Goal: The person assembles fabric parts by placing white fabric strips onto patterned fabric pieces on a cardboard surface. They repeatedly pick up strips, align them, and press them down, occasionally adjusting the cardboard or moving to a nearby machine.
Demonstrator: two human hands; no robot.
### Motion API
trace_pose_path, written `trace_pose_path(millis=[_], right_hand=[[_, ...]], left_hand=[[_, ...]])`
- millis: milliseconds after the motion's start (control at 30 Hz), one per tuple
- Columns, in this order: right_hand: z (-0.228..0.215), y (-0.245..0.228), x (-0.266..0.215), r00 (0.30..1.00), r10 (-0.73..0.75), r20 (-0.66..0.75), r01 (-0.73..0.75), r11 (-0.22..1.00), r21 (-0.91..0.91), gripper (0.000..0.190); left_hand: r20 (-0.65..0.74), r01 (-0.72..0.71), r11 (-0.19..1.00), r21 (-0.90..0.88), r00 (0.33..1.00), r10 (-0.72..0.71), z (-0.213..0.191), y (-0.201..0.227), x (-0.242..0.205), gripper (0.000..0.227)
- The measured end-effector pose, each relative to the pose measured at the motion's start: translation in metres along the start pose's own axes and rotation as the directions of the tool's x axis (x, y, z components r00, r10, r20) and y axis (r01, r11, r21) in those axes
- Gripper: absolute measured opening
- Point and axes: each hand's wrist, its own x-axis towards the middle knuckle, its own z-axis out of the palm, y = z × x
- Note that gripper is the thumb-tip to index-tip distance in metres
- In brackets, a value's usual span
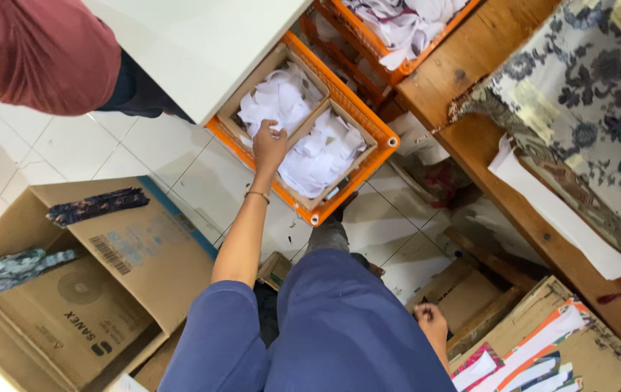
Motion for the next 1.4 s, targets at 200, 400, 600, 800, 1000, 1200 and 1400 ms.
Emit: trace_pose_path(millis=[200,400,600,800,1000,1200,1400], right_hand=[[0.008,-0.006,-0.019,0.975,0.167,0.147,-0.171,0.985,0.015,0.014],[0.016,-0.032,-0.035,0.904,0.391,0.17,-0.388,0.92,-0.055,0.014],[0.031,-0.036,-0.032,0.904,0.402,0.146,-0.414,0.908,0.067,0.015],[0.034,-0.062,-0.015,0.901,0.394,0.183,-0.428,0.876,0.221,0.013],[0.019,-0.089,-0.011,0.896,0.442,0.045,-0.441,0.897,-0.023,0.016],[0.023,-0.102,0.021,0.99,0.135,0.029,-0.136,0.99,0.037,0.021],[0.02,-0.182,0.033,0.996,-0.093,-0.012,0.094,0.982,0.167,0.022]], left_hand=[[0.003,-0.016,0.985,0.172,1.0,0.016,0.032,0.029,0.068,0.076],[0.049,0.153,0.96,0.233,0.985,-0.168,0.048,0.035,0.099,0.063],[0.158,0.19,0.965,0.184,0.963,-0.22,0.055,0.0,0.104,0.035],[0.048,0.079,0.991,0.107,0.995,-0.084,0.042,-0.007,0.093,0.051],[-0.093,-0.216,0.965,-0.146,0.975,0.204,-0.007,0.034,0.067,0.033],[-0.03,-0.135,0.984,-0.116,0.991,0.133,-0.058,0.079,0.042,0.031],[-0.054,-0.487,0.872,-0.05,0.873,0.485,-0.094,0.142,-0.015,0.024]])
